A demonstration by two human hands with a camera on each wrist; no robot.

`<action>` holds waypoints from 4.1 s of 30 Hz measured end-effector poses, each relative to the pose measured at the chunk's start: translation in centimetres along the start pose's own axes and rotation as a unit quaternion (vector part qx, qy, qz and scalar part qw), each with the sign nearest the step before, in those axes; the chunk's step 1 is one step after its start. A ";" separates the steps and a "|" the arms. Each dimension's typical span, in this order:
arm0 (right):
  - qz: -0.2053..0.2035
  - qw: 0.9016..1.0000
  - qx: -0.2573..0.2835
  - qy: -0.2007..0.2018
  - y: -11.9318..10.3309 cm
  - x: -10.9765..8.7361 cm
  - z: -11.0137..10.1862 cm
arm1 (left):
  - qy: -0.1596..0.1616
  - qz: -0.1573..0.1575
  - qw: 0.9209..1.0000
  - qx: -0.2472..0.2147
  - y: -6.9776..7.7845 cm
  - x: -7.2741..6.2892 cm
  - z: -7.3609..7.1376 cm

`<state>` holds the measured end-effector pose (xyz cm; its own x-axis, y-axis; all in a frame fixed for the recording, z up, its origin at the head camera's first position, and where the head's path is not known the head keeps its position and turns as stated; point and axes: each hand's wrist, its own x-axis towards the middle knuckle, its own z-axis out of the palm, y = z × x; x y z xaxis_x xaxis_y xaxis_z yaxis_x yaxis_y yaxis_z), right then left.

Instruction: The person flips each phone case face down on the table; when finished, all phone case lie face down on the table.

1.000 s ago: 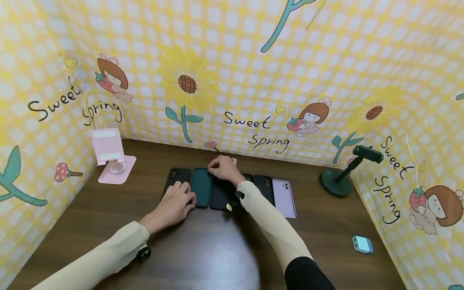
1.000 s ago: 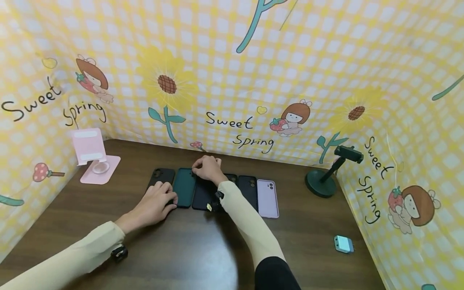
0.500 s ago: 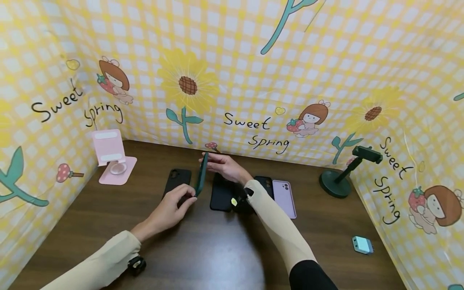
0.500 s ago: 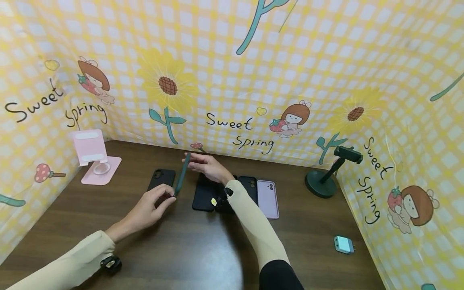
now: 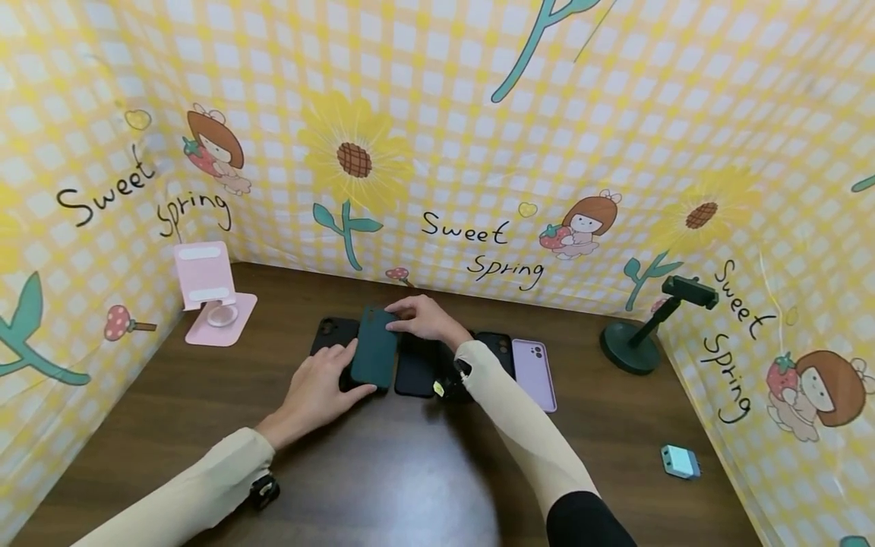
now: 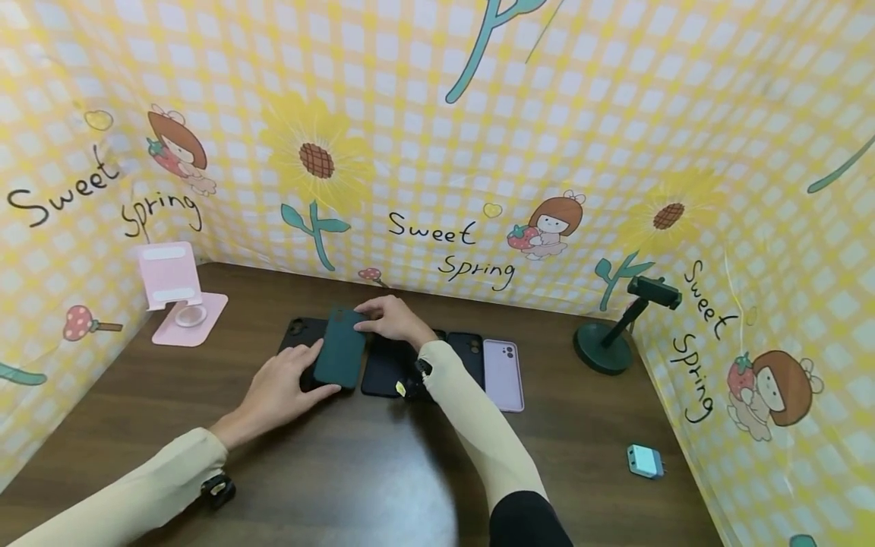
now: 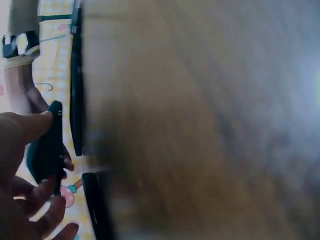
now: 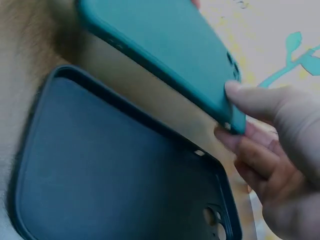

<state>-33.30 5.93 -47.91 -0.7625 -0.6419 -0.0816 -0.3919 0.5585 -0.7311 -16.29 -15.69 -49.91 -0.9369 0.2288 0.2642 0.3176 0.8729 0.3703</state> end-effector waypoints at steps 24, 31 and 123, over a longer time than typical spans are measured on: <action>0.034 0.983 -0.167 0.066 1.2 -2.6 -1.7 | -0.110 0.014 0.994 -0.017 2.4 2.2 -0.6; 0.105 0.979 -0.163 0.068 4.1 -3.6 -3.0 | -0.163 0.046 0.986 0.001 4.8 3.5 1.1; 0.047 0.981 0.111 0.154 6.6 -9.7 -6.6 | -0.015 0.146 0.989 -0.006 10.2 5.3 3.8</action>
<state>-31.90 19.33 -47.46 -0.9230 -0.3837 0.0274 -0.2159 0.4578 -0.8624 -18.54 -3.93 -48.17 -0.8087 0.4836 0.3349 0.5771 0.7625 0.2925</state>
